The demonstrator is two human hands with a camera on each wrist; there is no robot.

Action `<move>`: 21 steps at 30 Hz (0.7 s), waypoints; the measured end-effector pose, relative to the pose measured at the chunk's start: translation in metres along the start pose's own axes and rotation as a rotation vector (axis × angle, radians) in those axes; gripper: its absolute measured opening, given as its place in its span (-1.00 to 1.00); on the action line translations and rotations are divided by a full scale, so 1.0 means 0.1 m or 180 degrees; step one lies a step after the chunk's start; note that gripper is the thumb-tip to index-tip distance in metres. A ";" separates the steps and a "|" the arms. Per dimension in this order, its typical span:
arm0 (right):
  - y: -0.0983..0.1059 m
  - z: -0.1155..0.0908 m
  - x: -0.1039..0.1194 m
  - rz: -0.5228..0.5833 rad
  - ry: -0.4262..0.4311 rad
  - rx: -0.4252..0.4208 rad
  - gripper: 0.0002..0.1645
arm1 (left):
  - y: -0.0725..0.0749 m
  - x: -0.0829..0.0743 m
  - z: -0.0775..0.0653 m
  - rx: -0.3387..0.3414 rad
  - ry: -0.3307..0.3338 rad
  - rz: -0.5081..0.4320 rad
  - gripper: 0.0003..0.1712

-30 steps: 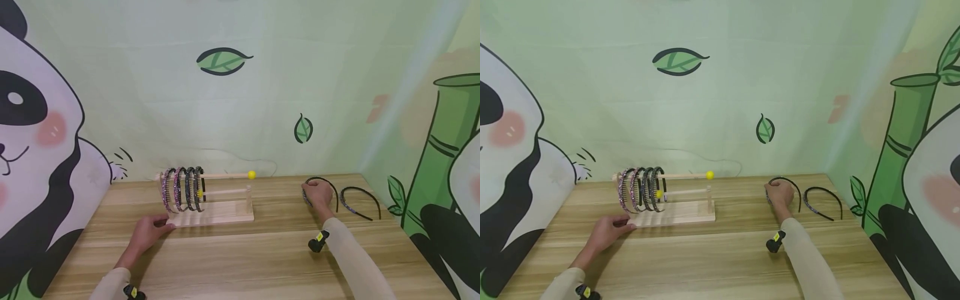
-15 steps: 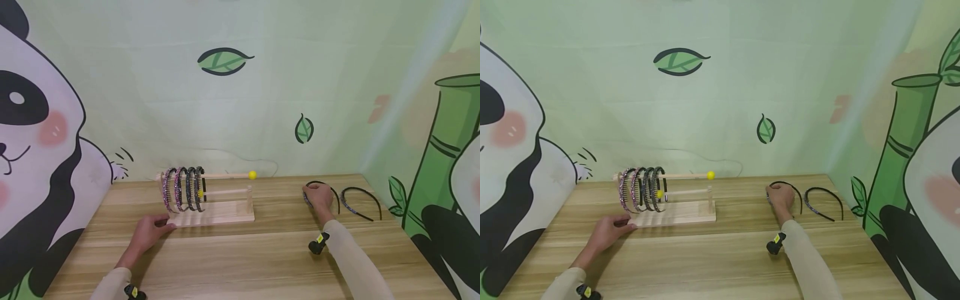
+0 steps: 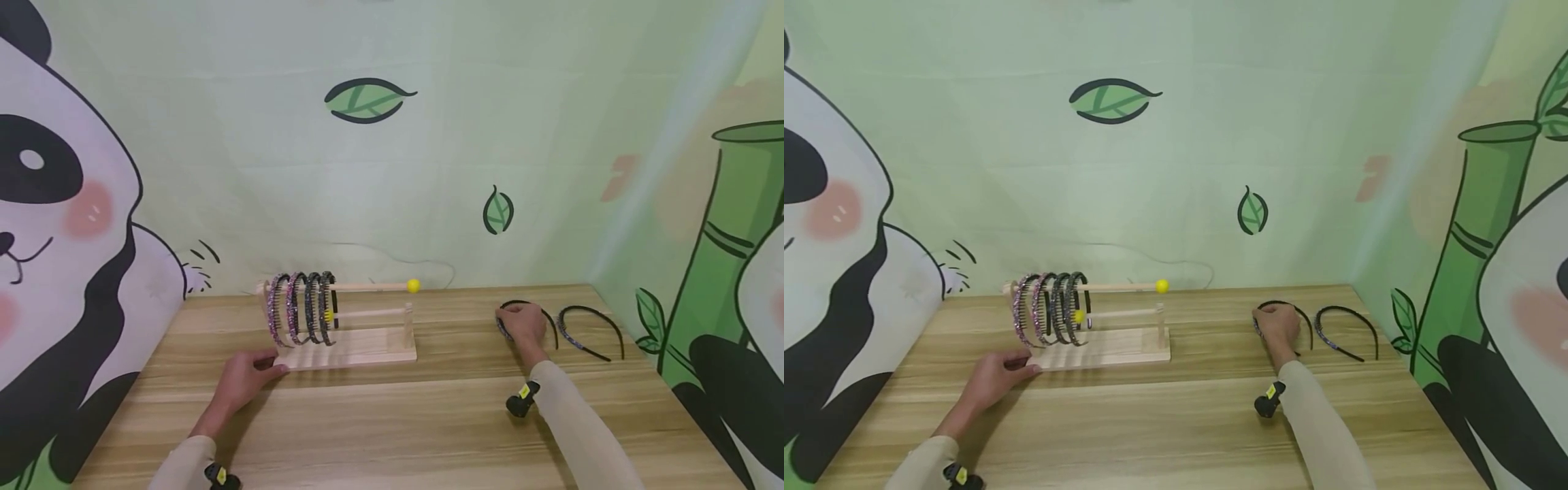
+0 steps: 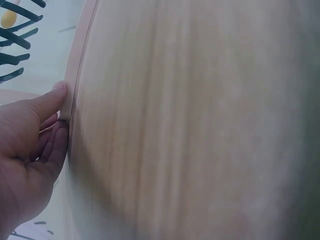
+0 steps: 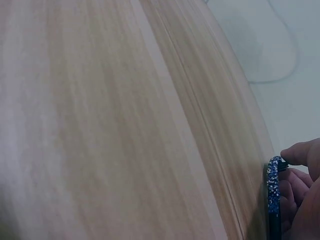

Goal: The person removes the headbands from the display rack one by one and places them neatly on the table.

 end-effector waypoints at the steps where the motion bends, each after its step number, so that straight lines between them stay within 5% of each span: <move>1: 0.00 0.00 0.00 -0.0014 0.0003 0.0006 -0.65 | 0.00 -0.01 0.00 -0.0001 -0.0018 0.0001 -0.41; 10: 0.05 -0.03 0.05 0.0066 -0.0024 0.0160 -0.62 | 0.00 -0.02 0.00 -0.0011 -0.0041 0.0009 -0.43; 21: 0.29 -0.18 0.45 0.0317 0.0388 0.0238 -0.60 | 0.00 -0.02 0.00 0.0005 -0.0036 0.0026 -0.44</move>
Point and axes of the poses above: each hand's wrist, its own z-axis towards the middle knuckle, its own y-axis out of the back of the hand, x = y × z, the point moved 9 cm from there along z, towards the middle knuckle, and after that the axes turned 15 degrees about -y, right-handed, at the moved point
